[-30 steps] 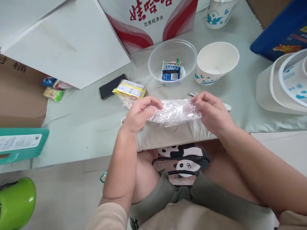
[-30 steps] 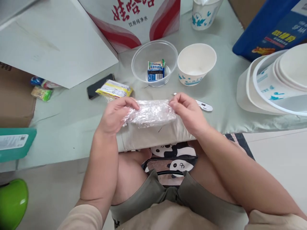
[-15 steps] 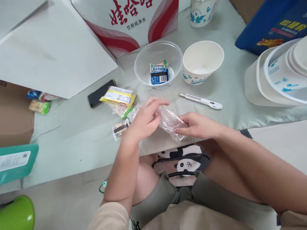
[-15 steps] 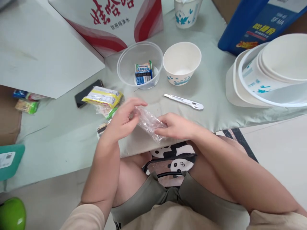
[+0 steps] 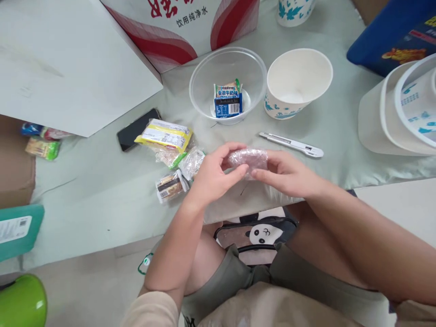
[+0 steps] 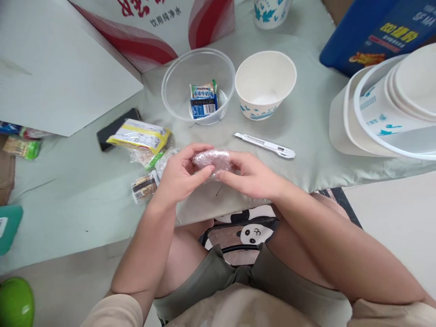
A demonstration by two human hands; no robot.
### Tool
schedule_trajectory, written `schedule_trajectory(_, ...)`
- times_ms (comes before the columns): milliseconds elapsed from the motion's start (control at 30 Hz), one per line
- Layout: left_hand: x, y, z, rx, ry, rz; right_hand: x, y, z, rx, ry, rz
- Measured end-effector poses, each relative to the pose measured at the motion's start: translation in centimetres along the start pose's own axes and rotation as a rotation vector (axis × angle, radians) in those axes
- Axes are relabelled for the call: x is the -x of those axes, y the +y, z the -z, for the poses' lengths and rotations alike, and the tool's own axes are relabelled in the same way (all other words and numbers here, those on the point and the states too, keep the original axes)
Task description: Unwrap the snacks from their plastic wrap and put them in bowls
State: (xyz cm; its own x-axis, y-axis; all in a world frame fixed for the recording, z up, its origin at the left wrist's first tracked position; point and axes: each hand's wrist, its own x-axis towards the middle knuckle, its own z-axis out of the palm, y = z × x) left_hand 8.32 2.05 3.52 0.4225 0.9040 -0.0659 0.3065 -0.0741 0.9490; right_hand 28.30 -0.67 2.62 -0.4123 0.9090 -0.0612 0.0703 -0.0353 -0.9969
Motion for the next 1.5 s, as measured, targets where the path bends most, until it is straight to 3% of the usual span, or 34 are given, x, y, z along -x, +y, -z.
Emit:
schedule_trajectory(133, -0.3, 0.3, 0.0, 0.093, 0.155, 0.016, 0.5, 0.5, 0.1, 0.040, 0.344, 0.006)
schedule_trajectory(233, -0.1, 1.0, -0.2, 0.084, 0.061, 0.024, 0.9, 0.6, 0.2, -0.026, 0.300, 0.045)
schedule_trajectory(333, 0.1, 1.2, -1.0, 0.085, -0.026, 0.098, 1.2, 0.5, 0.3, -0.091, 0.262, -0.002)
schedule_trajectory(433, -0.3, 1.6, -1.4, 0.123, 0.107, 0.101, 1.2, 0.4, 0.6, -0.160, 0.461, -0.036)
schedule_trajectory(567, -3.4, 5.2, -0.3, -0.042, 0.345, -0.096, 1.3, -0.1, 1.4, -0.216, 0.713, -0.014)
schedule_trajectory(667, -8.2, 10.1, 0.2, -0.384, 0.223, -0.229, 1.7, -0.5, 2.1, -0.203, 0.722, 0.012)
schedule_trajectory(767, -13.7, 14.1, -1.3, -0.689, -0.025, -0.170, 2.2, -0.6, 2.5, -0.183, 0.695, 0.034)
schedule_trajectory(833, -17.0, 15.2, -3.1, -0.854, -0.129, -0.127, 2.5, -0.5, 2.8, -0.202, 0.682, 0.039)
schedule_trajectory(967, -21.1, 13.6, -6.6, -1.127, -0.252, -0.094, 3.0, -0.3, 3.2, -0.239, 0.673, 0.022)
schedule_trajectory(1100, -22.1, 11.6, -8.3, -1.321, -0.334, -0.082, 3.6, -0.5, 3.7, -0.250, 0.669, 0.017)
schedule_trajectory(1333, -22.0, 12.8, -8.1, -1.267, -0.408, 0.032, 3.9, -1.1, 4.1, -0.291, 0.645, 0.029)
schedule_trajectory(1500, -22.1, 11.1, -9.6, -1.201, -0.511, 0.194, 3.5, -1.4, 3.8, -0.247, 0.624, 0.019)
